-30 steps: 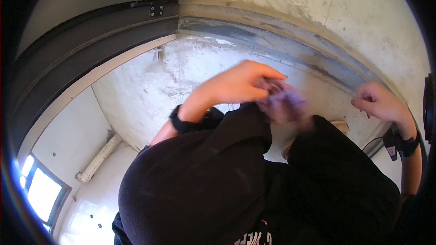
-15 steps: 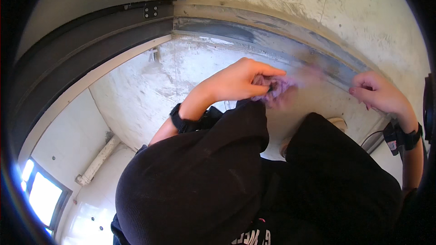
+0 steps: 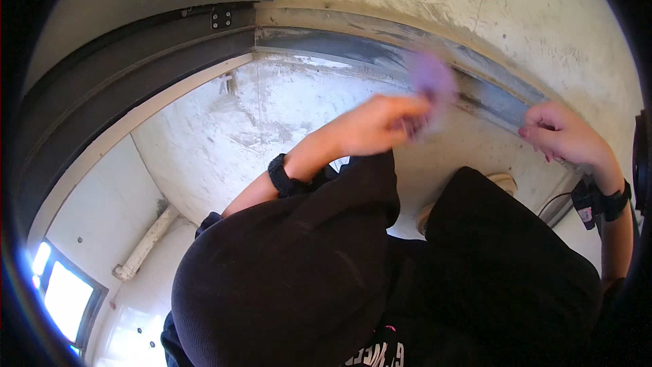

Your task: The person wipes the black metal frame and glass of a sliding door with a cloth, cleaning the top, sides, and the bottom track.

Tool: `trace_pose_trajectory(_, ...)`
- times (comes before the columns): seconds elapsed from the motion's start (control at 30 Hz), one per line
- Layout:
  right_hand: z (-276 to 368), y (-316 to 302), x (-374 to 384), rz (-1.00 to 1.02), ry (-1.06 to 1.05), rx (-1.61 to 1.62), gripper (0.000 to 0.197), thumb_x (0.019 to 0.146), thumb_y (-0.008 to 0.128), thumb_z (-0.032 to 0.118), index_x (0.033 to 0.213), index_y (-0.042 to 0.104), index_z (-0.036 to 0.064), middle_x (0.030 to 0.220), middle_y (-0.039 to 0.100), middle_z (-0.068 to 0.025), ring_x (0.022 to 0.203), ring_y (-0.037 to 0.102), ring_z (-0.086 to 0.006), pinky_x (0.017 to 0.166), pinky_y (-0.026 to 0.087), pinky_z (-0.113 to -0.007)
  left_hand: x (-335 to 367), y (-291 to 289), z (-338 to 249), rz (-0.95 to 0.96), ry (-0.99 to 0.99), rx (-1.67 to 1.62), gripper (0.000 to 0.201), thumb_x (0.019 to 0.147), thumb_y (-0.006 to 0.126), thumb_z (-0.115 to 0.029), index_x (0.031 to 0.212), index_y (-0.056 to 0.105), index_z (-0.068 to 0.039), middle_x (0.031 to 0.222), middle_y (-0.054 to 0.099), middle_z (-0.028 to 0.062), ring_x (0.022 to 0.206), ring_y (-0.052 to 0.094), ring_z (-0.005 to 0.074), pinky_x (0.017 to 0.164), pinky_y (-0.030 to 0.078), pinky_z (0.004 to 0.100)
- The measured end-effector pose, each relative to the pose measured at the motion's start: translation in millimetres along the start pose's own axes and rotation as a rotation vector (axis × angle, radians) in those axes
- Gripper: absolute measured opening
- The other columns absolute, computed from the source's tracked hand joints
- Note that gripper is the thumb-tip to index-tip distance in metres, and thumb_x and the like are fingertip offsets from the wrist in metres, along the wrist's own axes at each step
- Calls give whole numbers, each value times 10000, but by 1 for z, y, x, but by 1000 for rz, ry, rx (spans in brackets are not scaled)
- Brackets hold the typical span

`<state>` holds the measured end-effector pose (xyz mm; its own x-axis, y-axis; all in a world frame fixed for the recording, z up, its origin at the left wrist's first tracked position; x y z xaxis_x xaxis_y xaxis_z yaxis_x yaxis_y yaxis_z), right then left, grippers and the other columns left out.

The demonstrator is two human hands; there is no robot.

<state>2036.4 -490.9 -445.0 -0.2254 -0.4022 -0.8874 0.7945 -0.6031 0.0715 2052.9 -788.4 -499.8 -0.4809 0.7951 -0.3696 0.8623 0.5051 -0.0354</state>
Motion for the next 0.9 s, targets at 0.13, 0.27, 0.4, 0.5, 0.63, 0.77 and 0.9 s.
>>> trace_pose_trajectory(0.13,-8,-5,-2,-2,-7,77,321,900,549,231,637,483,59,556,489,7,444,457,-53,424,377,-217,-22,-34,-6,-85,-256,-372,407,717,489,24,1114,576,9,884,662,100,755,638,152,580,511,255)
trace_pose_trajectory(0.27,-3,-6,-6,-42,50,49,330,905,543,236,631,472,67,548,477,10,441,453,-47,423,376,-216,-81,-118,31,-1063,-337,61,403,753,431,44,1147,510,71,853,650,137,628,641,138,468,469,218)
trace_pose_trajectory(0.4,-3,-5,-6,-37,-8,-7,334,912,531,239,629,469,72,551,484,10,427,455,-48,419,373,-218,-38,-81,68,-704,-522,725,207,742,422,50,933,502,42,739,602,141,638,608,243,579,479,377)
trace_pose_trajectory(0.5,4,-3,-4,-26,-22,59,330,916,524,239,637,474,71,554,489,16,421,456,-43,415,367,-209,18,-1,33,-269,-205,264,379,756,484,40,1134,492,19,920,629,152,838,622,240,678,499,369)
trace_pose_trajectory(0.63,2,-4,-9,-42,-49,70,325,916,524,243,644,487,71,569,495,19,430,456,-31,400,353,-190,15,22,2,72,-69,-484,500,751,490,38,1250,495,15,1066,624,115,920,615,193,771,512,310)
trace_pose_trajectory(0.77,-49,-16,-16,-222,10,107,223,911,536,253,785,553,70,608,503,27,446,458,-15,379,331,-166,-29,-51,33,-442,-518,-326,438,732,451,16,1153,568,42,973,645,145,856,631,162,754,517,280)
trace_pose_trajectory(0.9,-78,-22,-54,-532,151,176,238,910,550,285,939,568,50,640,504,37,454,453,-7,375,319,-157,-64,-102,28,-671,-512,19,379,743,487,-9,1103,586,58,898,650,83,763,610,105,695,479,207)
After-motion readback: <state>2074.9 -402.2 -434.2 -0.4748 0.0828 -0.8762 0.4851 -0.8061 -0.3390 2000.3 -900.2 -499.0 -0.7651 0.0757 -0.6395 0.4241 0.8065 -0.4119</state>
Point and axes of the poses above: each hand's wrist, its own x-axis towards the middle knuckle, its own y-axis out of the palm, z = x × y, the point moved 2 cm from there along x, towards the middle knuckle
